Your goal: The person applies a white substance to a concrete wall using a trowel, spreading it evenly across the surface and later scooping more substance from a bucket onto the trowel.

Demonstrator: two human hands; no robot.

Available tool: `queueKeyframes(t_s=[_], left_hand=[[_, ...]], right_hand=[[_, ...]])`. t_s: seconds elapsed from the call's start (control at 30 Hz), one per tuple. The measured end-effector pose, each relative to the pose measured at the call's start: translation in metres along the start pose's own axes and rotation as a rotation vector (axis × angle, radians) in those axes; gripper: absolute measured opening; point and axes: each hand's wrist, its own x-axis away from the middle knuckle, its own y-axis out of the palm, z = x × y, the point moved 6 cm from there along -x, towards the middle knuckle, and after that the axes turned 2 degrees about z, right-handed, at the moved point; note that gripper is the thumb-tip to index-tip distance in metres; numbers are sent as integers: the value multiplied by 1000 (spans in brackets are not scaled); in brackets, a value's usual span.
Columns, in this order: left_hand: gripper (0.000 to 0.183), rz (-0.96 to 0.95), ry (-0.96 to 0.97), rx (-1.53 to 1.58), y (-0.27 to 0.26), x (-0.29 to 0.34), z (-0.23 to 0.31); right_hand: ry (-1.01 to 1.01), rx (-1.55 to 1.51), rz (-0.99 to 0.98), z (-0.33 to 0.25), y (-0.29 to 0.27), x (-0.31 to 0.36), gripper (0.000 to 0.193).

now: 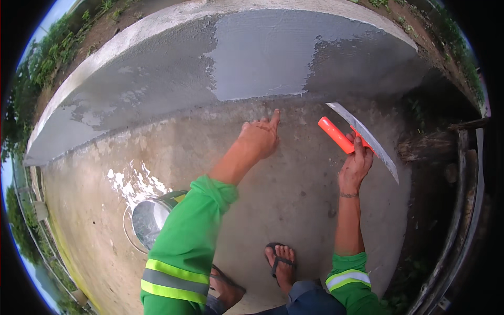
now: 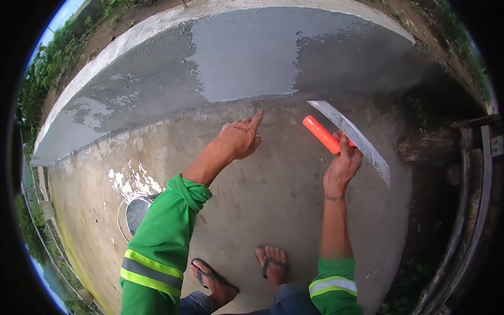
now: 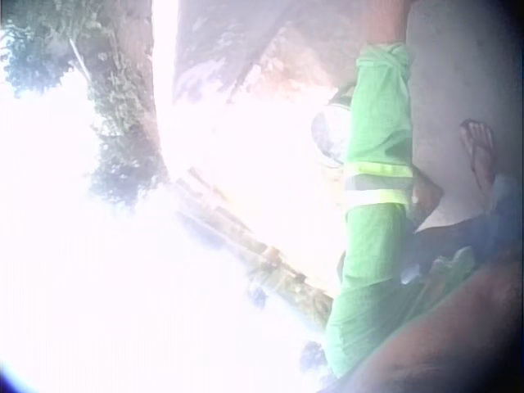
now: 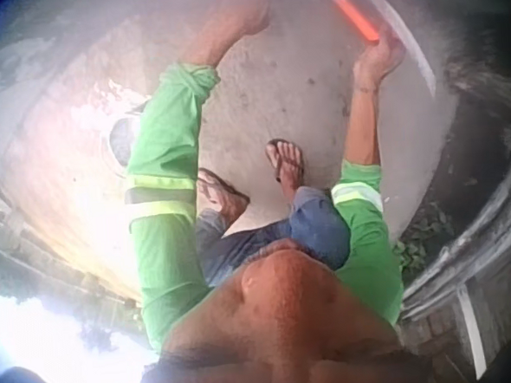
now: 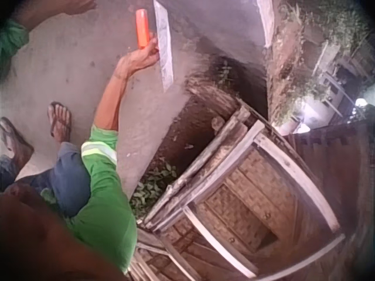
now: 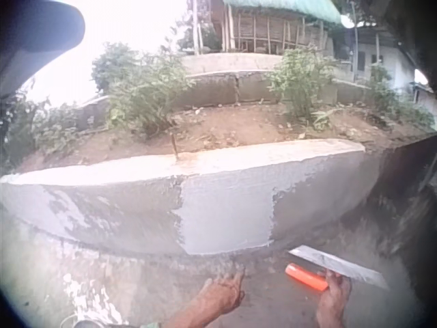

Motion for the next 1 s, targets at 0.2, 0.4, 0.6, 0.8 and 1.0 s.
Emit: queueKeyframes(t_s=[0.2,0.4,0.6,0.8,1.0], left_hand=[[85,160,-252,-140,68,-85,-6],[89,281,-198,-388,68,-107,4],[90,464,-175,-434,56,-114,2],[93,470,-198,-463,55,-120,-7],[80,449,-167,-463,59,-126,-3]], right_hand=[[-53,196,-39,-8,-69,17,19],[10,198,25,-5,-80,4,18],[58,195,-27,12,-66,7,16],[67,178,-63,16,-55,12,11],[83,183,-57,13,-60,13,12]])
